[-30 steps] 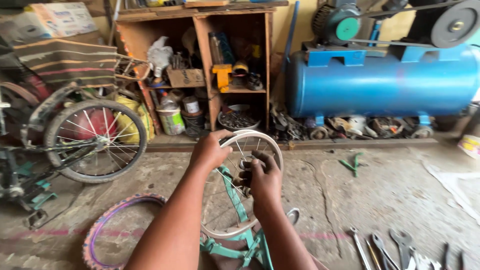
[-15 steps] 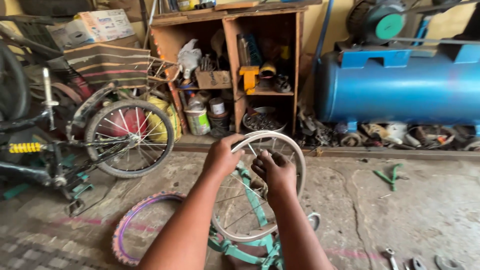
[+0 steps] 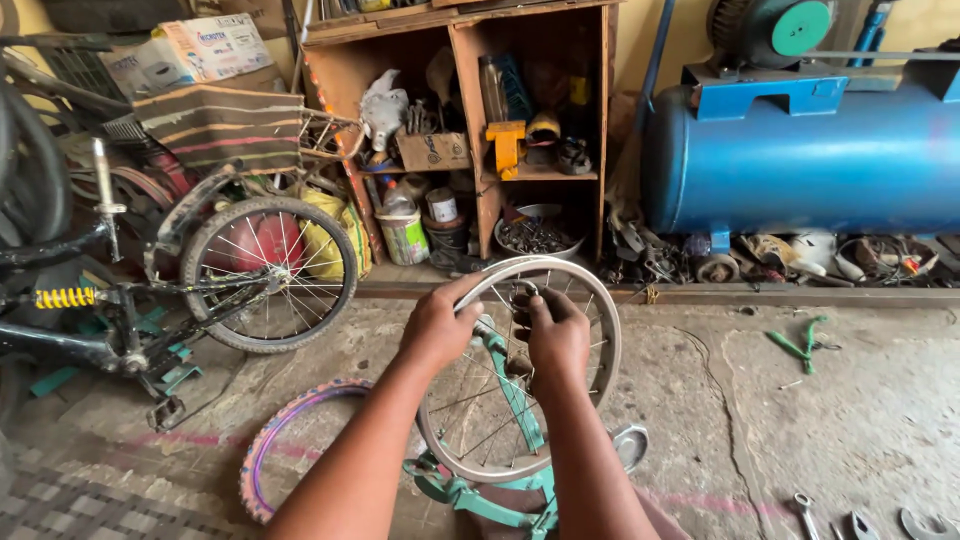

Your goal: The person retrieves bicycle spokes from a box, threads them into a wheel rim and hub, mounts the bicycle wheel onto a truing stand, and adjusts the hub and spokes by hand.

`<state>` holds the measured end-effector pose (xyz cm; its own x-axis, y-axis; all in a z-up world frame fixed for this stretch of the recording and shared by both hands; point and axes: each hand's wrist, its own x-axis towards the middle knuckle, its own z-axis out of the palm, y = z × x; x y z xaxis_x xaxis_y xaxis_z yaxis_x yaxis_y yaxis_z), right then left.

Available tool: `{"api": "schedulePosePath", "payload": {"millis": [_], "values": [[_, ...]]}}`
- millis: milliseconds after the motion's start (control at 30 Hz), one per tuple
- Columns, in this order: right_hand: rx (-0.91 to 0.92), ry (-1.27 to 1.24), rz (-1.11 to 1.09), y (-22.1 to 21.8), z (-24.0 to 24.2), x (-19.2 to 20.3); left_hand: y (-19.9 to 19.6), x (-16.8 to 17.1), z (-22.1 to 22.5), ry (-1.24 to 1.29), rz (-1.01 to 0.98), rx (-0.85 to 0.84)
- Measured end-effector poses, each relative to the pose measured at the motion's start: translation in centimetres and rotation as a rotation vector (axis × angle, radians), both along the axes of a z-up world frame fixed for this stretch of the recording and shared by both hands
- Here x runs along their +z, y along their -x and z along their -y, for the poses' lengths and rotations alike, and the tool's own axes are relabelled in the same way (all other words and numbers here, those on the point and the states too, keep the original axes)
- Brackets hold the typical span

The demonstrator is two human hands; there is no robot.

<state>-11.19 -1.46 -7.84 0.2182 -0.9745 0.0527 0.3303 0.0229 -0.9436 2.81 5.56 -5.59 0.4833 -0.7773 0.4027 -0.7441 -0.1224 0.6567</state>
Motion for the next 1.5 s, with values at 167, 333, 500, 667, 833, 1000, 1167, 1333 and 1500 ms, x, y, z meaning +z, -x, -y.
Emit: {"api": "schedulePosePath", "payload": {"millis": [167,333,500,667,833,1000,1167,1333,1500], "values": [[-0.064,0.122,-0.154,-0.4,0.4,-0.5,-1.8,0.5,0.6,0.035,-0.047,-0.068],[-0.033,0.142,-0.198,-0.5,0.8,-1.1,-4.3,2.3,2.9,-0.065,0.032,-0.099],[-0.006,-0.017,-0.189,0.3,0.1,0.0,-3.7,6.1,3.8,-0.268,0.282,-0.235],[0.026,-0.063,-0.123,0.3,0.4,-0.1,-2.9,7.1,3.7,-0.345,0.323,-0.289],[0.037,-0.059,-0.047,0.3,1.1,-1.5,-4.2,5.7,4.8,-0.355,0.337,-0.280],[0.064,-0.126,0.076,0.5,1.5,-1.9,-2.6,7.3,3.6,-0.419,0.392,-0.246],[0.072,-0.123,0.096,0.2,1.6,-2.3,-2.7,7.4,3.8,-0.420,0.400,-0.256],[0.072,-0.120,0.085,0.7,1.2,-1.6,-3.1,7.3,4.4,-0.420,0.419,-0.280],[0.080,-0.150,0.052,1.0,0.7,-1.0,-1.8,8.5,3.5,-0.522,0.361,-0.206]]}}
